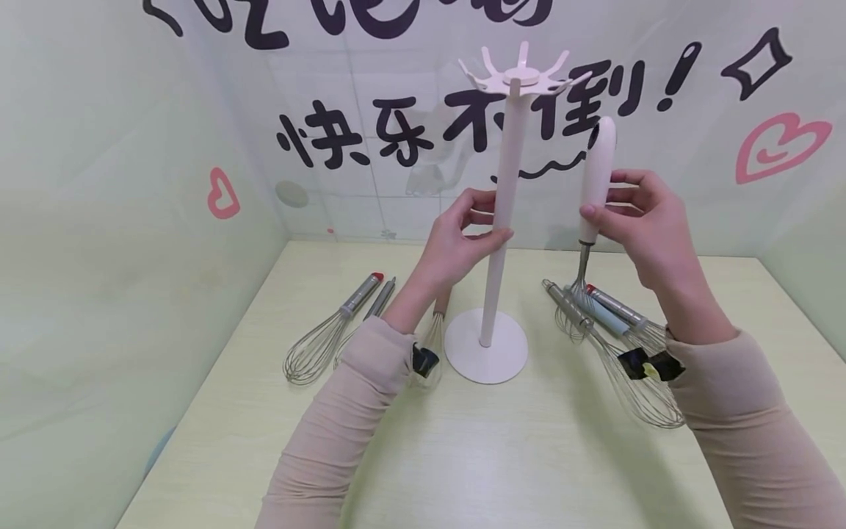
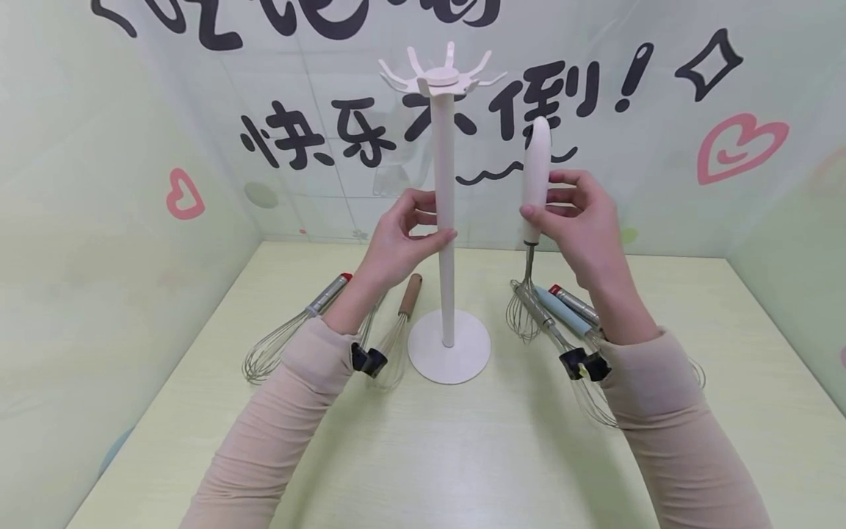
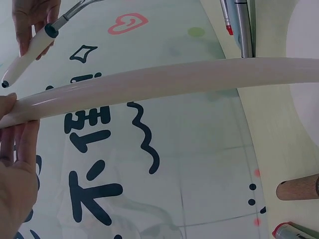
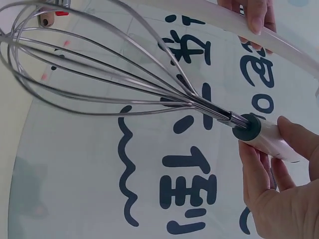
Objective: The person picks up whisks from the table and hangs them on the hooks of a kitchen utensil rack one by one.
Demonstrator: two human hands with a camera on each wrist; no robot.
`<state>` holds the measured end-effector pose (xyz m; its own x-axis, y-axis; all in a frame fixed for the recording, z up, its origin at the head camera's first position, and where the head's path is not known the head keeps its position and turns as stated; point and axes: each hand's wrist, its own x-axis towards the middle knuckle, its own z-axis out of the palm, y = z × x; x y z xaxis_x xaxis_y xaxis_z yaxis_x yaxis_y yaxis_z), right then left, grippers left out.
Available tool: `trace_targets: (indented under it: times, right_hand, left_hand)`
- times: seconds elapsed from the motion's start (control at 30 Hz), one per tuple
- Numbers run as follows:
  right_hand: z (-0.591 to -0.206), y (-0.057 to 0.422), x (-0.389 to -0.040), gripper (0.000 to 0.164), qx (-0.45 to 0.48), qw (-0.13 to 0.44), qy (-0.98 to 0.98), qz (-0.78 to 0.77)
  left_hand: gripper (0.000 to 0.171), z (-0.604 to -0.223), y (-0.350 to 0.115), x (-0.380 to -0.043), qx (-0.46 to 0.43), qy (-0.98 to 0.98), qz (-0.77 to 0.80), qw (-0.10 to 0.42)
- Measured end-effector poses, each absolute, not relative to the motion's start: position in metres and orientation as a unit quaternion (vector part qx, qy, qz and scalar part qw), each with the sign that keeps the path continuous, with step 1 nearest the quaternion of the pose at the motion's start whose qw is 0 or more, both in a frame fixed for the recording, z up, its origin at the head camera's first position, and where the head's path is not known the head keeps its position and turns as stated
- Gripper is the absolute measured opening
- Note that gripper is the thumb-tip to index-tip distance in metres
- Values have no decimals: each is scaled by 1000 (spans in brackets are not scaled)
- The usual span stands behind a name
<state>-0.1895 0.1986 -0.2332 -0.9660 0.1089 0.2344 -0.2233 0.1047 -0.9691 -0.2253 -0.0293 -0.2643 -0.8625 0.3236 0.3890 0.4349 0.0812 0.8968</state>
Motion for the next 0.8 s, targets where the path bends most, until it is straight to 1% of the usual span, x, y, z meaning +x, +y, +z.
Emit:
trace_targets:
  times: [0.37, 0.8]
  right_hand:
    - [-217, 193, -179, 41, 56, 162, -689, 704]
    - [-205, 179, -171, 44, 74, 220, -673, 702]
  left_hand:
    - [40, -266, -30, -227, -264, -735, -622, 49]
    - [39, -267, -31, -228, -274, -734, -620, 49]
